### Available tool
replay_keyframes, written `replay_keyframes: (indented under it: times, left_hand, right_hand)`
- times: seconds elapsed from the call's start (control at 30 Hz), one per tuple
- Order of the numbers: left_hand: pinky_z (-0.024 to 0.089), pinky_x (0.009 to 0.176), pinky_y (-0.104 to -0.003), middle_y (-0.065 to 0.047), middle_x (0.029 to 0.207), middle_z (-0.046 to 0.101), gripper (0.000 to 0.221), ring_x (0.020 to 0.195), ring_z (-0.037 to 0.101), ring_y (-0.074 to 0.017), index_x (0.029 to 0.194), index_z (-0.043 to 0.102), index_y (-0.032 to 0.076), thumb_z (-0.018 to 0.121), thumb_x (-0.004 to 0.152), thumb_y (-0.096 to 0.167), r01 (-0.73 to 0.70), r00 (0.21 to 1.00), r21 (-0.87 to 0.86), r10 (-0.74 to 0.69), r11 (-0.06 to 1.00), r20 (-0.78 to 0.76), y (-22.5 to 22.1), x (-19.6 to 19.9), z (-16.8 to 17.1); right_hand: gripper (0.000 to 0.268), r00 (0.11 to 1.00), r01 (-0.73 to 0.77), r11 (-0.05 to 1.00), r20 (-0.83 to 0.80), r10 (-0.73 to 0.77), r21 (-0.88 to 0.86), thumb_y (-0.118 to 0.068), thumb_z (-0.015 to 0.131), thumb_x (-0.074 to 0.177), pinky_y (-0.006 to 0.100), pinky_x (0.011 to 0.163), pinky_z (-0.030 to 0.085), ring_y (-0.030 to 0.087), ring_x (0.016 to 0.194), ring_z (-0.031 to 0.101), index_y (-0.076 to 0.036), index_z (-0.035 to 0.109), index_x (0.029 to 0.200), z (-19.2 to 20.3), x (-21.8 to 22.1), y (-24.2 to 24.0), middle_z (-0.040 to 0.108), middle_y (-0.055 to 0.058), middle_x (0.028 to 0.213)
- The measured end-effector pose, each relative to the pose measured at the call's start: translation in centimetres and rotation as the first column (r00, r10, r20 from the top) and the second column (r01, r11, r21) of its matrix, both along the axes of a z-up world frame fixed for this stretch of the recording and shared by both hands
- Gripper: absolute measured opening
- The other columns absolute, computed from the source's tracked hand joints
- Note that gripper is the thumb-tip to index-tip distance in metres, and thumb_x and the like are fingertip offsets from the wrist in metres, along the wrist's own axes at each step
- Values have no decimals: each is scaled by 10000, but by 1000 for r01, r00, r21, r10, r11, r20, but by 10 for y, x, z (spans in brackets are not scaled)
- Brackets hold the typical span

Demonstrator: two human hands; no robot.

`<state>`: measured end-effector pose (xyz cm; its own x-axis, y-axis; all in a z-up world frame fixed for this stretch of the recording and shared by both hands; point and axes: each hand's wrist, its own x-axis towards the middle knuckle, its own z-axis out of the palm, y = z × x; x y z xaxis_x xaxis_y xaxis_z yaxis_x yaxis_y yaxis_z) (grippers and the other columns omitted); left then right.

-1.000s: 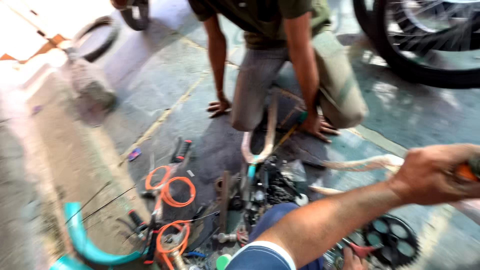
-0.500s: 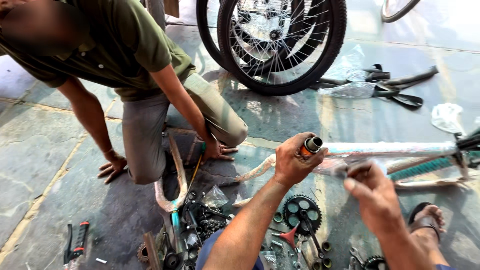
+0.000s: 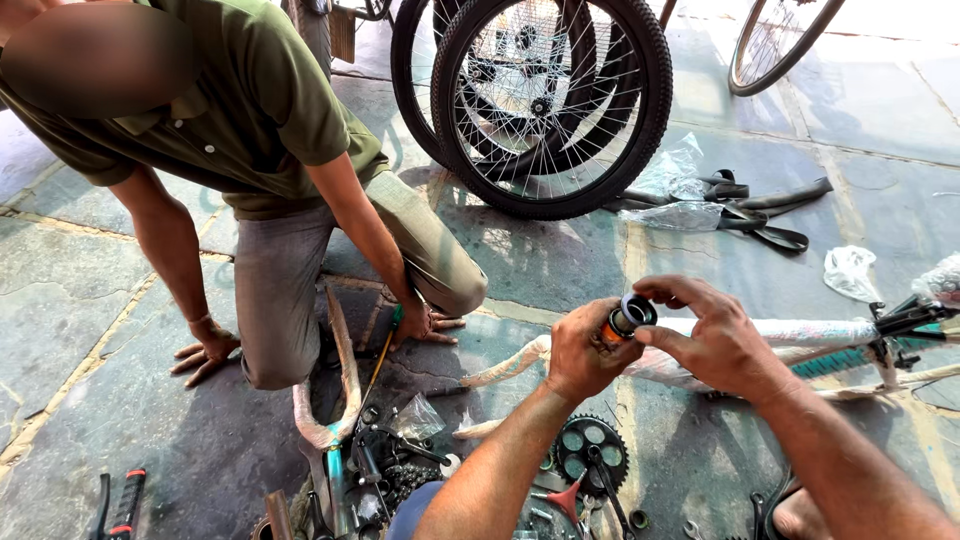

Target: The person cleans a bicycle fork and headset area with a cloth, applies grease to bearing surfaces, and begins assembling the front steering components while another person assists.

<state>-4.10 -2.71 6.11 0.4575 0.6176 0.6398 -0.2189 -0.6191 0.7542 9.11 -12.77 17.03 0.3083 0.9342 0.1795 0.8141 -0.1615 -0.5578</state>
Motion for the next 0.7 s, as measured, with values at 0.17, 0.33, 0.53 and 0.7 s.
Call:
replay_keyframes:
  times: [0.17, 0.33, 0.53, 0.7]
  left_hand:
    - [583, 808, -418, -123, 985, 725, 371, 916, 725, -335, 1107, 680, 92, 821, 795, 235, 0, 1000, -13, 0, 1000, -16, 4, 9, -18]
    - [593, 841, -372, -137, 1048, 720, 439, 955, 722, -314, 1248, 678, 105, 817, 866, 270, 30, 999, -5, -29, 1000, 37, 4, 21, -36]
    - [602, 857, -336, -98, 1001, 724, 357, 924, 740, -273, 1137, 679, 112, 799, 906, 356, -122, 993, 48, 122, 991, -6, -1, 15, -31]
    - [602, 819, -348, -98, 1006, 730, 406, 913, 745, -276, 1159, 683, 100, 815, 901, 384, -48, 998, -12, 48, 999, -31, -3, 8, -28]
  right_hand:
    - [579, 981, -164, 962, 68, 183, -220, -285, 808, 798, 402, 957, 547, 246, 1116, 693, -246, 655, 1355, 14, 12, 11, 709, 53, 1185]
    - [607, 914, -170, 927, 297, 275, -335, -395, 817, 753, 435, 903, 525, 311, 1104, 656, -268, 681, 1331, -3, 46, 21, 671, 69, 1267]
    - [572, 872, 46, 892, 454, 184, -450, -665, 677, 851, 356, 875, 604, 192, 922, 766, -264, 730, 1256, -54, 73, 50, 737, 0, 971]
    - [373, 835, 94, 828, 497, 237, -552, -539, 517, 963, 383, 985, 580, 204, 1103, 734, -366, 750, 1198, -24, 40, 26, 760, -38, 1134]
